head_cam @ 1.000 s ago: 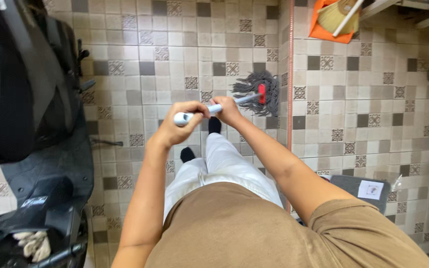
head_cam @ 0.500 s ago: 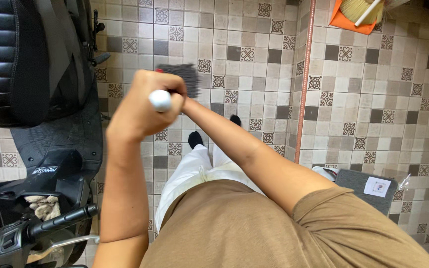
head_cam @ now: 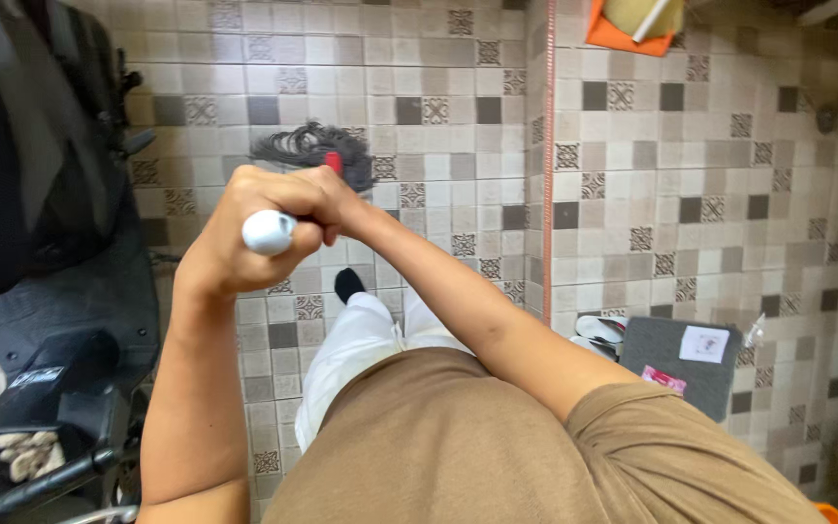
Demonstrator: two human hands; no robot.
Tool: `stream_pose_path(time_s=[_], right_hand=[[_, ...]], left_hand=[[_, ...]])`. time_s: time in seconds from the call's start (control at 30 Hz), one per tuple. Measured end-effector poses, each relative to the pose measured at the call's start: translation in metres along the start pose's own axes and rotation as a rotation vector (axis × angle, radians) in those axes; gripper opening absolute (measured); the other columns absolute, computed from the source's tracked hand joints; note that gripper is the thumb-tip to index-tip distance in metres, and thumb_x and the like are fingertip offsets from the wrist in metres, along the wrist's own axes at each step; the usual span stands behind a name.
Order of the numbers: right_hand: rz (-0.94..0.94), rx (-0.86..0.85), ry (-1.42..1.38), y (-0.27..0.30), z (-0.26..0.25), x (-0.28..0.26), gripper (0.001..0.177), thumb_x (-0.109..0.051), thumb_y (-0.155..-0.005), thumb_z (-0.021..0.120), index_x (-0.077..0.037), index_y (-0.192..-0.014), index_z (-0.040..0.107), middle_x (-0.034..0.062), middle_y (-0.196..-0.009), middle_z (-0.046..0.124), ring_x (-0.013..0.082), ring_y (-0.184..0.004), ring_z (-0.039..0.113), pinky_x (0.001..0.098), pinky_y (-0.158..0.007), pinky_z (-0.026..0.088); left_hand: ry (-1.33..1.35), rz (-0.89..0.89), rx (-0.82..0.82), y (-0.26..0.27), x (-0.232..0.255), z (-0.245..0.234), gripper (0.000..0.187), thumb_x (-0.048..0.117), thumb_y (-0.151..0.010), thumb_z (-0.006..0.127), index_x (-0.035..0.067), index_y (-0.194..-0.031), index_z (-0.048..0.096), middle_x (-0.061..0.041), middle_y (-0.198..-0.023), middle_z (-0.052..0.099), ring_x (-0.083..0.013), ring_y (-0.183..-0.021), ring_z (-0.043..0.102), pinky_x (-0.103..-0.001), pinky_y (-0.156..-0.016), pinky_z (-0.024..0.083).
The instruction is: The person cleans the floor by first using a dry mop to sweep dust and debris in a tiled area near a motorcycle and bicycle, then dips the mop into a bucket of water to wet and wring it out by hand before continuing to mop the floor.
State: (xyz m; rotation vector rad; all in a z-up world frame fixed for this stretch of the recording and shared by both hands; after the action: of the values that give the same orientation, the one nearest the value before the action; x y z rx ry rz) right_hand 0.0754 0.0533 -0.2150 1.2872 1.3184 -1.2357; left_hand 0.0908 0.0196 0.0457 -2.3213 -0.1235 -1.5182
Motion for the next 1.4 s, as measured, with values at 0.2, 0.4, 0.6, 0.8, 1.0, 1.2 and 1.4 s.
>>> stream_pose_path(time_s=[0.2,0.4,0.6,0.8,1.0,1.2,1.4], right_hand=[[-0.054,0.116,0.296,0.075,-0.099,0.004,0.019,-0.018,-0.078,0.076,-0.003,-0.074,0.065,0.0116,-0.075,0.07,0.0252,-0.07,0.065,0.0369,-0.062,0.052],[0.16,0.19,0.531,0.14,-0.17,0.055,0.023,-0.022,-0.09,0.073,-0.003,-0.079,0.066,0.0193,-0.077,0.068,0.0387,-0.074,0.067,0.0431,-0.065,0.052],[0.242,0.11,0.63,0.164,-0.172,0.107,0.019,-0.018,-0.089,0.071,-0.005,-0.076,0.066,0.0194,-0.077,0.067,0.0426,-0.075,0.065,0.0471,-0.064,0.051],[-0.006,0.055,0.648,0.112,-0.103,0.093,0.01,-0.009,-0.072,0.07,-0.008,-0.081,0.069,0.0163,-0.079,0.07,0.0409,-0.076,0.067,0.0464,-0.064,0.052],[0.025,-0.039,0.34,0.038,0.007,0.039,0.02,-0.009,-0.074,0.073,-0.009,-0.094,0.072,0.0173,-0.088,0.073,0.0361,-0.08,0.07,0.0393,-0.07,0.055],[-0.03,-0.107,-0.309,-0.01,0.104,0.062,0.015,-0.011,-0.083,0.078,-0.006,-0.093,0.07,0.0039,-0.1,0.071,0.0101,-0.095,0.064,0.0339,-0.082,0.059],[0.247,-0.186,-1.159,-0.004,0.155,0.125,0.014,-0.014,-0.085,0.073,-0.007,-0.097,0.069,0.005,-0.101,0.07,0.0143,-0.102,0.065,0.0316,-0.091,0.055]], left_hand=[[0.153,0.112,-0.07,-0.037,-0.011,0.071,0.054,0.051,-0.101,0.057,0.004,-0.077,0.065,-0.006,-0.072,0.066,-0.0194,-0.067,0.066,-0.032,-0.066,0.052],[0.266,0.03,-0.023,-0.045,-0.059,0.136,0.017,0.016,-0.085,0.056,0.002,-0.082,0.065,-0.008,-0.078,0.066,-0.0201,-0.073,0.064,-0.032,-0.071,0.054],[0.284,-0.423,0.101,-0.003,-0.123,0.167,0.012,0.007,-0.085,0.055,0.003,-0.085,0.066,-0.004,-0.071,0.063,-0.0123,-0.063,0.056,-0.028,-0.059,0.046],[0.167,-0.442,0.129,0.03,-0.102,0.093,0.013,0.007,-0.085,0.057,0.002,-0.085,0.07,-0.004,-0.07,0.064,-0.0106,-0.064,0.054,-0.027,-0.058,0.044],[-0.026,-0.382,0.191,0.052,-0.021,-0.007,0.015,0.003,-0.08,0.053,0.001,-0.081,0.068,-0.008,-0.067,0.066,-0.0135,-0.059,0.058,-0.028,-0.056,0.048],[-0.265,-0.335,0.21,0.055,0.007,-0.034,0.015,0.003,-0.082,0.056,0.0,-0.083,0.071,-0.017,-0.071,0.068,-0.0261,-0.059,0.068,-0.035,-0.06,0.055],[-0.272,-0.352,0.035,0.05,-0.025,0.006,0.012,0.004,-0.077,0.06,0.002,-0.077,0.071,-0.018,-0.068,0.069,-0.0314,-0.061,0.068,-0.038,-0.06,0.054]])
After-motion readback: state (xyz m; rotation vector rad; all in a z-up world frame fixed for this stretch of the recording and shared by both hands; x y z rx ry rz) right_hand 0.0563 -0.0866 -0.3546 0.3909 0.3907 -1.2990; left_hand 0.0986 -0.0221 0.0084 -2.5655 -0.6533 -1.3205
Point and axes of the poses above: each hand's wrist, its own y-axis away from the middle knuckle, its own z-axis out of the palm, x = y × z, the point moved 10 cm from there along -y, towards the middle knuckle
